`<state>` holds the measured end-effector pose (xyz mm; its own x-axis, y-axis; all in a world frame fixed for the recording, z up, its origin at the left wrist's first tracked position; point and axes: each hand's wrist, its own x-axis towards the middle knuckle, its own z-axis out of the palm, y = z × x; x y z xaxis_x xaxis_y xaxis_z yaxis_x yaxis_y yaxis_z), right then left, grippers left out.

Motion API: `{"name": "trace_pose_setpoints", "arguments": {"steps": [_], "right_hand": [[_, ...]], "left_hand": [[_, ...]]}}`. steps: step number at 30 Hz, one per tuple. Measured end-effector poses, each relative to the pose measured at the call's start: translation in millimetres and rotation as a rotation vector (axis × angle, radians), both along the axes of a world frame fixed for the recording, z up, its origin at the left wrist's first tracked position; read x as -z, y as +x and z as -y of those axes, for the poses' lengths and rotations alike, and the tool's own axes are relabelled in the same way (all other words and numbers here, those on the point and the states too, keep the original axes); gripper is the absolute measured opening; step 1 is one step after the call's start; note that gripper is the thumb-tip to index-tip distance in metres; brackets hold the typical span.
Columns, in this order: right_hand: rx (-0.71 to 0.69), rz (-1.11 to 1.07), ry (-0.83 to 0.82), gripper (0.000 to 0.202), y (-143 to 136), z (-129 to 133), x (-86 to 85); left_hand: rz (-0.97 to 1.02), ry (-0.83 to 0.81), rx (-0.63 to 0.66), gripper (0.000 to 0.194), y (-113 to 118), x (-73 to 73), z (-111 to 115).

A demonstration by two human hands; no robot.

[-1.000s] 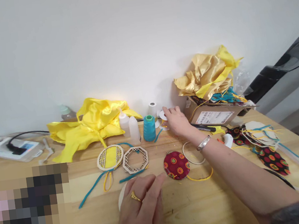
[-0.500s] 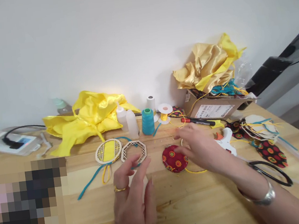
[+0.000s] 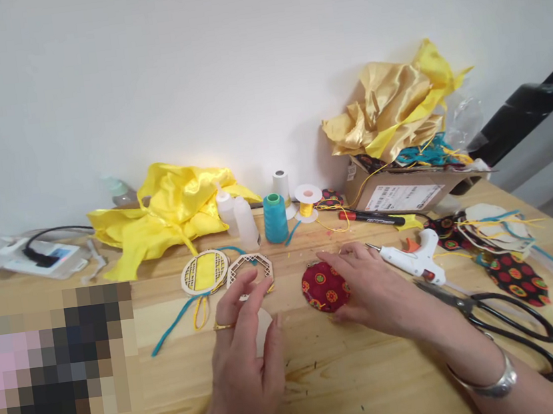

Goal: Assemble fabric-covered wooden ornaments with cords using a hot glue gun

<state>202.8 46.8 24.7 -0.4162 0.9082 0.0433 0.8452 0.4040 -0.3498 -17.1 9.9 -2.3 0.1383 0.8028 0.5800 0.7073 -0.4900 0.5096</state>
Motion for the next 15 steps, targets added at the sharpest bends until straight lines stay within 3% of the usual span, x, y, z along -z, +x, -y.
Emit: {"name": "trace_pose_setpoints", "arguments": {"steps": [15], "right_hand": [[-0.043, -0.021, 0.06, 0.074, -0.5, -4.2, 4.0]], "left_hand": [[-0.035, 0.003, 0.03, 0.045, -2.7, 7.5, -1.2]]}}
